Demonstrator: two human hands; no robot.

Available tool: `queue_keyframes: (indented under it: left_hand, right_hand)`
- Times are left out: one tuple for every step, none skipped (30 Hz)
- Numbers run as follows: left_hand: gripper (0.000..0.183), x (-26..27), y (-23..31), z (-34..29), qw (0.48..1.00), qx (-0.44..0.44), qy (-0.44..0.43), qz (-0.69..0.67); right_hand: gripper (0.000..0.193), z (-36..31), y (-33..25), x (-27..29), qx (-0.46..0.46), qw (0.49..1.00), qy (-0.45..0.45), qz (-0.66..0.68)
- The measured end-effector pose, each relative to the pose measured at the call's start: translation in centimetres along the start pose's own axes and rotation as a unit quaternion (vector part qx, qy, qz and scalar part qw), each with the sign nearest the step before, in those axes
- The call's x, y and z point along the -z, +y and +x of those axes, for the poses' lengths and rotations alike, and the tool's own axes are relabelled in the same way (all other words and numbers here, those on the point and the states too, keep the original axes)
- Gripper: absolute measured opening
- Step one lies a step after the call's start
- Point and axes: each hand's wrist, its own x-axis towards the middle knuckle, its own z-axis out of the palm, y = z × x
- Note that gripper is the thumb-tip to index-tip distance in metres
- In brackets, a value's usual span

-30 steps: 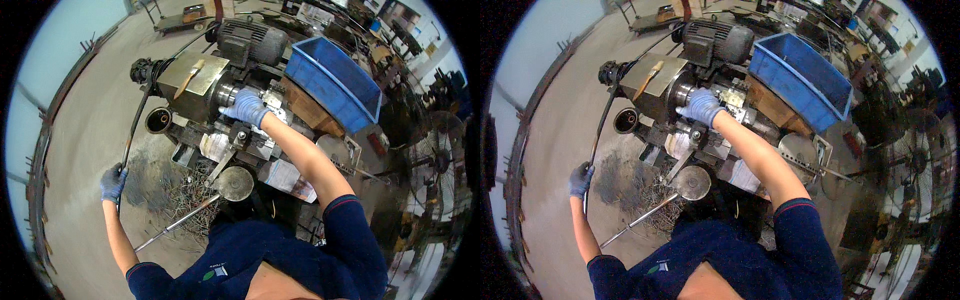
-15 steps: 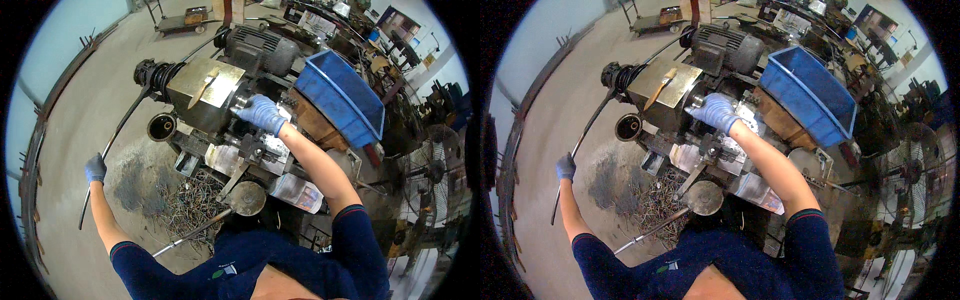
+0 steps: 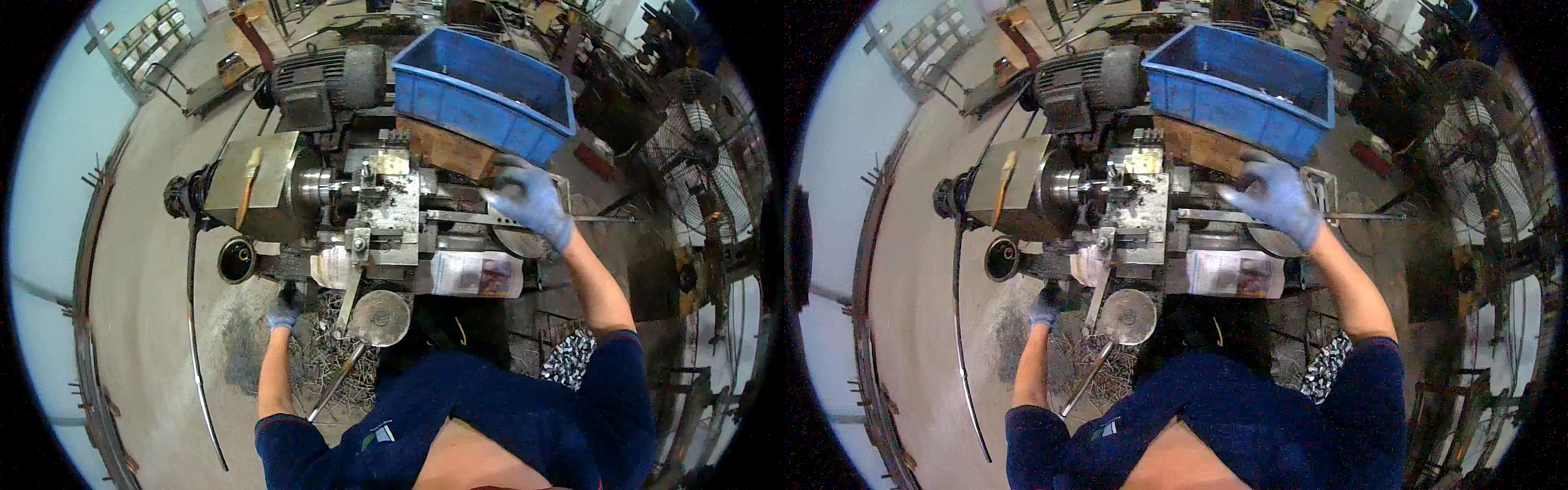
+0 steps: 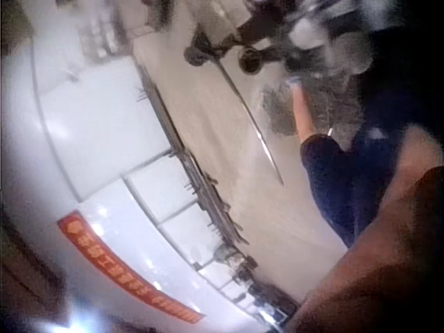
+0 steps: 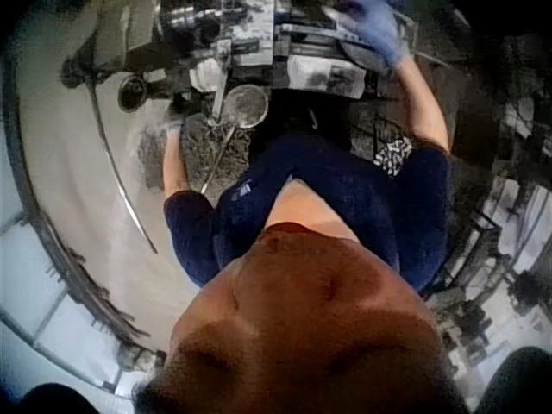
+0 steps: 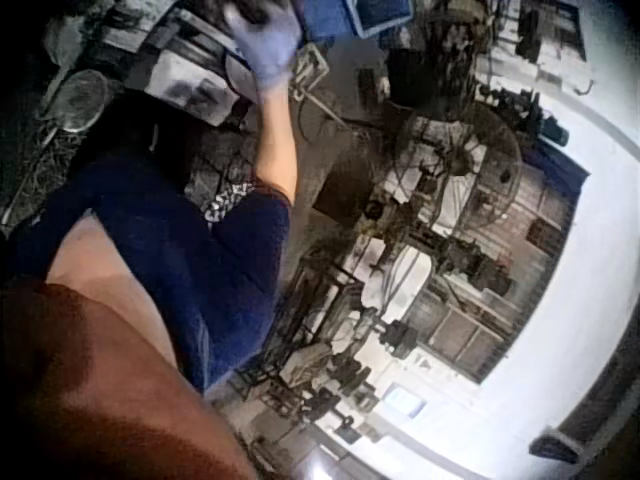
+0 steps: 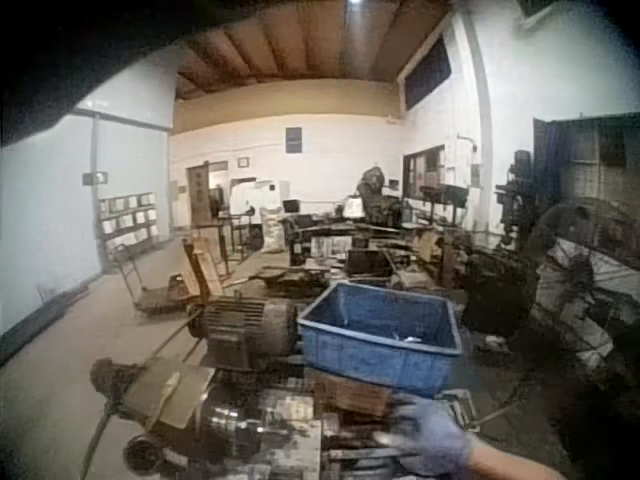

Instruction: The person operates a manual lathe by pulling a lever and adjusting controls to machine small metal parts, then places the finished pieces into a metal bin.

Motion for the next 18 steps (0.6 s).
queue_keyframes:
  left_hand:
    - [0.035,0.6,-0.9,0.4,0.997,-0.022,-0.049,0.048]
    - [0.033,2.1,-1.6,1.0,0.99,-0.044,-0.095,0.099]
    - [0.027,3.7,-0.2,1.2,0.983,-0.053,-0.089,0.153]
    - [0.024,3.4,-1.2,1.6,0.979,-0.076,-0.08,0.171]
    - [0.024,3.4,-3.1,2.5,0.974,-0.096,-0.071,0.194]
    - [0.026,3.2,-4.1,3.0,0.969,-0.117,-0.06,0.211]
    - [0.028,3.7,-2.9,3.1,0.964,-0.109,-0.085,0.226]
    - [0.025,4.2,-3.0,2.9,0.973,-0.084,-0.077,0.201]
    - [0.023,4.2,-3.6,2.2,0.981,-0.055,-0.071,0.172]
    - [0.021,4.6,-3.8,1.7,0.987,-0.027,-0.063,0.145]
    - [0.028,6.8,-1.2,0.7,0.991,-0.025,-0.072,0.114]
    - [0.031,7.2,-2.0,0.0,0.989,-0.034,-0.089,0.116]
    - [0.033,7.3,-3.3,-0.8,0.986,-0.042,-0.108,0.117]
    - [0.036,8.3,-2.6,-1.4,0.983,-0.057,-0.128,0.117]
    - [0.042,8.9,-1.8,-2.8,0.986,-0.035,-0.147,0.065]
    - [0.042,8.9,-1.7,-4.4,0.988,-0.061,-0.139,0.007]
    - [0.043,8.8,-2.2,-6.3,0.986,-0.087,-0.134,-0.05]
    - [0.043,8.7,-2.3,-7.6,0.979,-0.114,-0.129,-0.106]
  right_hand:
    - [0.03,-1.6,0.9,1.5,-0.031,0.999,0.0,-0.014]
    - [0.029,-3.2,2.0,3.0,-0.062,0.998,0.003,-0.025]
    - [0.03,-4.9,4.6,3.9,-0.097,0.995,0.014,-0.027]
    - [0.033,-6.7,7.3,4.2,-0.131,0.991,0.022,-0.023]
    - [0.033,-7.8,9.6,4.6,-0.188,0.98,-0.019,-0.066]
    - [0.034,-8.6,11.9,5.3,-0.239,0.962,-0.059,-0.115]
    - [0.038,-10.5,15.0,5.8,-0.245,0.958,-0.035,-0.145]
    - [0.043,-12.0,18.0,6.0,-0.247,0.954,-0.011,-0.169]
    - [0.05,-13.0,19.8,6.8,-0.244,0.942,-0.042,-0.226]
    - [0.059,-13.8,21.2,7.2,-0.241,0.926,-0.072,-0.28]
    - [0.071,-14.6,21.6,8.5,-0.301,0.905,-0.121,-0.277]
    - [0.073,-15.5,24.0,8.3,-0.335,0.852,-0.167,-0.367]
    - [0.074,-15.7,25.2,8.1,-0.354,0.835,-0.197,-0.373]
    - [0.076,-16.2,26.2,8.2,-0.378,0.813,-0.226,-0.382]
    - [0.074,-16.8,27.7,8.2,-0.38,0.806,-0.209,-0.403]
    - [0.072,-17.2,29.4,7.8,-0.38,0.802,-0.193,-0.419]
    - [0.071,-17.6,30.1,6.9,-0.382,0.796,-0.18,-0.434]
    - [0.066,-17.8,30.7,6.4,-0.399,0.797,-0.183,-0.414]
